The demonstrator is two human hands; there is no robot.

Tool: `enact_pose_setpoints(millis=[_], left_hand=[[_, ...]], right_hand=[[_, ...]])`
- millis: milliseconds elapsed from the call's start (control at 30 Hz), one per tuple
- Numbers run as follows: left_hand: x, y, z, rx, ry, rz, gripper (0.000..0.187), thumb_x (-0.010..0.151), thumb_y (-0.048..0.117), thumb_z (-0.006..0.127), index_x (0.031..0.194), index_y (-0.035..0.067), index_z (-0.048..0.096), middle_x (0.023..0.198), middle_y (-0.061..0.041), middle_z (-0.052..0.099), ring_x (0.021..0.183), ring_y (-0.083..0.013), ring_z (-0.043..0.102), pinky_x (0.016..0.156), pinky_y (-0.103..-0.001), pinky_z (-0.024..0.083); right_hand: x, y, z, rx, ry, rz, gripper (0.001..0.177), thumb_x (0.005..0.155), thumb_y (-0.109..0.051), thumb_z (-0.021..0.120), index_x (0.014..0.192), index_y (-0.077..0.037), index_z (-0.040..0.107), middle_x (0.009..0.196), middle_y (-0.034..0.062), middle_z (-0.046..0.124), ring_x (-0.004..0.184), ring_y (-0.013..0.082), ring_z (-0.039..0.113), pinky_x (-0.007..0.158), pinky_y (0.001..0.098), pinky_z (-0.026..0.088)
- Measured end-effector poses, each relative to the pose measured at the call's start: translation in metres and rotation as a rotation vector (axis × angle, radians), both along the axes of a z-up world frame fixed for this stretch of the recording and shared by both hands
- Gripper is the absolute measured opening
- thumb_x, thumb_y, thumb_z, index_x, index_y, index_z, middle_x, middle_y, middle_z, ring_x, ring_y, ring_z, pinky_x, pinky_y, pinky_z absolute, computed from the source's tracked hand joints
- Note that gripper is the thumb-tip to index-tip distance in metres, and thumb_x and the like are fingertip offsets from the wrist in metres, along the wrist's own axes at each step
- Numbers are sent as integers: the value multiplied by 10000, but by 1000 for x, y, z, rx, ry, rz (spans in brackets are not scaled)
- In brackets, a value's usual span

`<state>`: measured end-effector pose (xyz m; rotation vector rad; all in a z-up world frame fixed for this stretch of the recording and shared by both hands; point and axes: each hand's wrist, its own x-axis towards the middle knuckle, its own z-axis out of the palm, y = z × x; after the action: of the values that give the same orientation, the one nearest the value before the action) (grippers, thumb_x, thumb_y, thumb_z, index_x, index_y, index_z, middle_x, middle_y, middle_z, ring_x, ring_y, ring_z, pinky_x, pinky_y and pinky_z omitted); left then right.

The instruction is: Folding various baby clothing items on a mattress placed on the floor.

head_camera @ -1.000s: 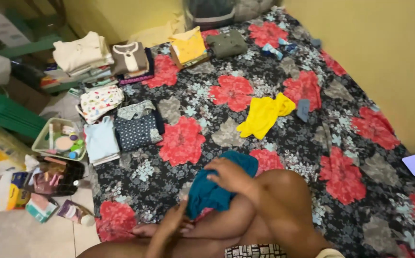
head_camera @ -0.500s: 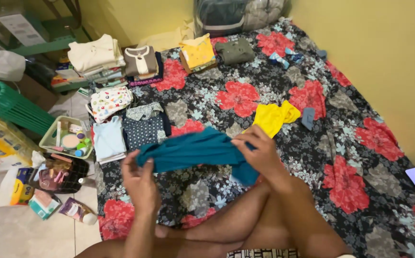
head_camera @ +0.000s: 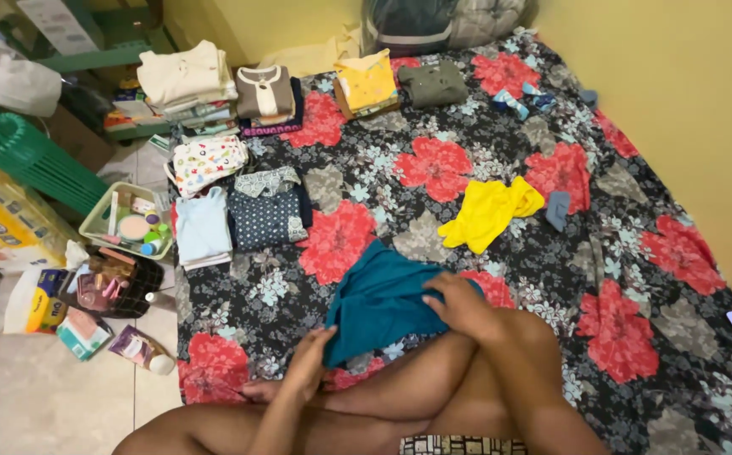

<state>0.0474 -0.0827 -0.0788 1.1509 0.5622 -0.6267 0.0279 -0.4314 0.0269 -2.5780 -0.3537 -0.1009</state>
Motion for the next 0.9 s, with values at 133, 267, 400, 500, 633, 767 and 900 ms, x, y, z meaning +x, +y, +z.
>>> enact_pose_setpoints(millis=[133,267,400,500,633,767,900], left_hand=[[-5,-21,28,182,-225,-162,455,965,190,730,1354,40,545,1242,-126,661,1117,-212,610,974,-327,473],[-6,-40,55,194,-752,-53,344,943,91,684,1266,25,586,1193,-127,673,1122,-179,613,993,-317,481],[-19,-60,116,158,-878,-74,337,968,52,631,1295,40,552,1207,-109,643,1153,-171,581,1011,-304,451],[-38,-80,140,186,-962,-145,316,972,43,602,1287,43,580,1208,-125,663,1168,-210,612,1009,-329,470],[-75,-106,178,212,-1185,-352,284,992,23,588,1275,26,610,1216,-170,672,1163,-298,665,1003,-352,504],[-92,-111,203,105,-1188,-474,305,1005,12,565,1308,30,597,1170,-185,643,1124,-322,653,970,-358,518],[-96,-105,198,96,-1152,-445,283,1018,15,569,1298,38,602,1168,-179,658,1122,-312,664,974,-364,513]], right_hand=[[0,42,35,294,79,-28,200,925,-186,690,1035,-30,752,975,148,730,877,302,707,779,397,560],[16,74,30,518,113,67,179,966,-127,646,1062,-22,754,1039,115,767,952,223,724,843,349,566],[28,83,-28,542,335,111,206,971,-105,622,1118,-38,750,1041,110,783,964,207,726,859,340,576],[30,81,-52,561,437,113,274,910,-98,671,1177,-56,716,1079,101,766,992,209,705,889,363,571],[32,84,-43,592,432,132,281,928,-114,656,1197,-48,701,1101,88,741,1012,199,677,899,356,552],[33,84,-35,633,424,152,289,945,-131,641,1216,-40,685,1123,74,717,1031,190,650,909,349,533],[23,85,-18,682,421,162,300,963,-148,626,1236,-33,670,1146,60,693,1051,180,623,919,342,515]])
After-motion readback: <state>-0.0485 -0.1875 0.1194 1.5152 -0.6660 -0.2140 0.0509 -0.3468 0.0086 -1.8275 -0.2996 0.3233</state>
